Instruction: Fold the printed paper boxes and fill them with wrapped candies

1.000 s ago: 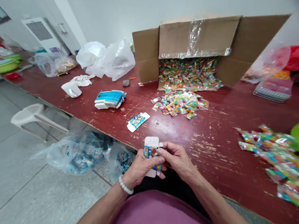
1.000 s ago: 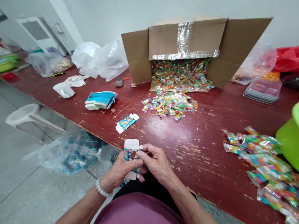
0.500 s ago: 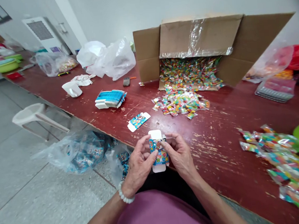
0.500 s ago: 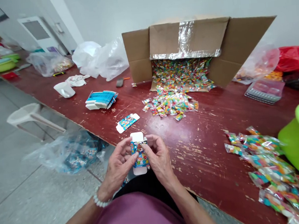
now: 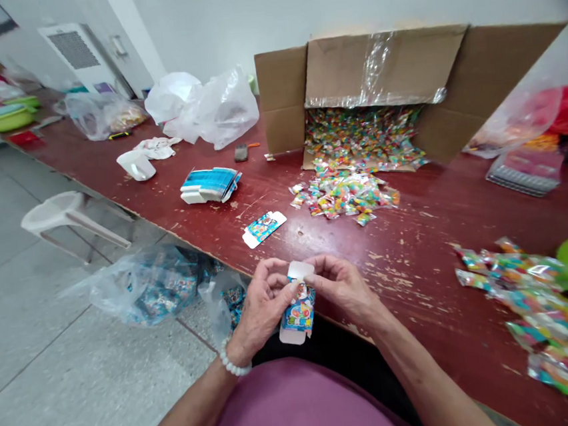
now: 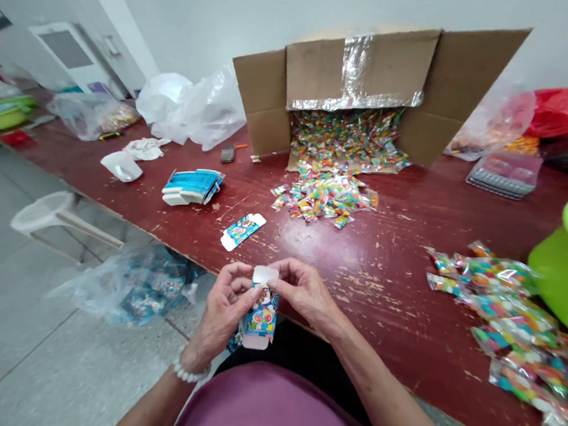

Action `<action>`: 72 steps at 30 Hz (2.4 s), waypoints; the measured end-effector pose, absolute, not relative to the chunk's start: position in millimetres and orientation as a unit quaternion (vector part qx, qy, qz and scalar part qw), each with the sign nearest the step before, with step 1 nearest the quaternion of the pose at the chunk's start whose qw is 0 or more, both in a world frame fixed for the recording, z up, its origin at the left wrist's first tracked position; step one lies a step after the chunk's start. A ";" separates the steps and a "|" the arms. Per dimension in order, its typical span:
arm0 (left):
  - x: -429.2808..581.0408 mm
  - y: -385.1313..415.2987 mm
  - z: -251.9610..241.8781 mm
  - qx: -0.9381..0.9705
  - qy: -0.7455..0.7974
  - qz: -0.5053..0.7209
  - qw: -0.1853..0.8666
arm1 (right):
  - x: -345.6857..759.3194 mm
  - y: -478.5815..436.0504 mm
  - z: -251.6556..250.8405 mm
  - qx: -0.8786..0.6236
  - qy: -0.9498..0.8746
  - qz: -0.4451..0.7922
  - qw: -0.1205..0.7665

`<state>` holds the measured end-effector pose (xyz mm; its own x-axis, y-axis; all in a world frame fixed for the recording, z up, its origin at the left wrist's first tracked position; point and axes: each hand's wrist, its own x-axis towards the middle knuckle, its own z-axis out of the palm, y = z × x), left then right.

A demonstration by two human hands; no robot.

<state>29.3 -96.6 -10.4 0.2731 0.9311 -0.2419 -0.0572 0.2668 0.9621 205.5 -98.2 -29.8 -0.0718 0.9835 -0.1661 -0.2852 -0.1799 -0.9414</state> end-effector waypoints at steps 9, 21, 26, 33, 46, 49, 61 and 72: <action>35.5 -103.3 -26.5 0.303 0.447 0.262 0.800 | 200.9 -107.7 -30.3 -0.445 -0.472 0.593 0.476; 39.7 -101.5 -27.5 0.419 0.483 0.264 0.722 | 200.7 -99.2 -20.0 -0.431 -0.373 0.663 0.486; 36.7 -97.7 -31.5 0.421 0.476 0.263 0.726 | 205.7 -108.5 -19.7 -0.366 -0.501 0.642 0.450; 42.0 -97.0 -25.5 0.360 0.467 0.299 0.750 | 239.1 -50.6 -42.5 -0.466 -0.717 0.321 0.407; -55.3 -111.8 -38.5 0.507 0.492 0.062 0.705 | 285.1 15.9 -81.2 -0.675 -0.492 0.250 0.490; -83.6 -102.7 -41.5 0.553 0.476 -0.069 0.680 | 281.8 -10.0 -70.9 -0.650 -0.454 0.329 0.512; -22.0 -98.8 -28.1 0.459 0.411 0.157 0.772 | 226.8 -100.0 -25.9 -0.509 -0.521 0.554 0.403; 6.9 -113.8 -29.2 0.460 0.411 0.194 0.763 | 200.7 -111.8 -23.6 -0.547 -0.601 0.432 0.392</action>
